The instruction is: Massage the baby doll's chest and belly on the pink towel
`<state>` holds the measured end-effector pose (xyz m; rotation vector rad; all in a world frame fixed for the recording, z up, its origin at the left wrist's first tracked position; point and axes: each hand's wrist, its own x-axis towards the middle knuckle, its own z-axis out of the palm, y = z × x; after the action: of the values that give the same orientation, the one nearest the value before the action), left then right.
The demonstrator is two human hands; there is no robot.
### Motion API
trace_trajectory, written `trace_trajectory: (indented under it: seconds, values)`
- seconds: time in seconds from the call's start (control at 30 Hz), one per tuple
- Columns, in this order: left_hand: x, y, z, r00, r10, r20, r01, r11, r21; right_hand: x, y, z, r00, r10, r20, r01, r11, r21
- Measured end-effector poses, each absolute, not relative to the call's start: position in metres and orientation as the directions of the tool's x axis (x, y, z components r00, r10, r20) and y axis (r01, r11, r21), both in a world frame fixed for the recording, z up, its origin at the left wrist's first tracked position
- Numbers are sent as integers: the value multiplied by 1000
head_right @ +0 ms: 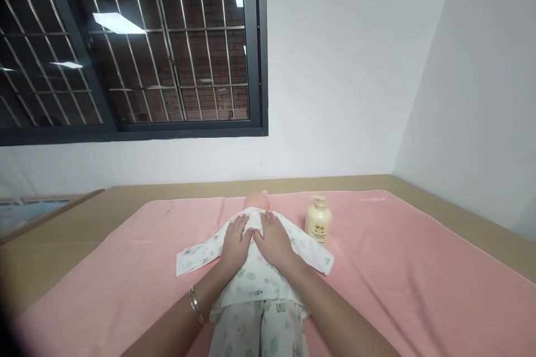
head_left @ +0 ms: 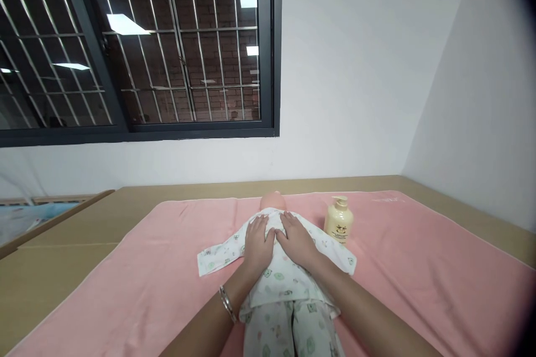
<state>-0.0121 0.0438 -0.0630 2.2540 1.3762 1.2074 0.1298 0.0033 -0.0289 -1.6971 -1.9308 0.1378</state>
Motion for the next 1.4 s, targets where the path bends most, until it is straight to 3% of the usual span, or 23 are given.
trace_trajectory:
  seconds: [0.17, 0.27, 0.43, 0.63, 0.8, 0.97, 1.27, 1.4]
  values:
    - [-12, 42, -65, 192, 809, 555, 612, -541, 577, 135, -3, -16, -58, 928, 369, 838, 246, -487]
    - [-12, 40, -65, 190, 804, 563, 613, -545, 571, 133, -4, -19, -11, 886, 464, 847, 254, -467]
    - [-12, 42, -66, 193, 800, 567, 622, -547, 560, 126, -3, -31, -69, 892, 446, 859, 281, -429]
    - [-13, 42, -65, 193, 794, 577, 609, -558, 564, 125, -5, -31, -12, 831, 555, 844, 307, -440]
    - [-12, 39, -61, 199, 797, 570, 622, -552, 555, 124, -3, -32, -106, 870, 482, 854, 328, -404]
    - [-11, 39, -60, 201, 799, 567, 613, -554, 564, 125, -9, -23, -40, 817, 576, 849, 332, -411]
    - [-11, 40, -57, 212, 795, 568, 637, -553, 537, 118, -12, -31, -132, 887, 442, 882, 309, -356]
    - [-13, 32, -53, 229, 773, 591, 716, -546, 436, 111, -22, -28, -111, 907, 405, 926, 243, -290]
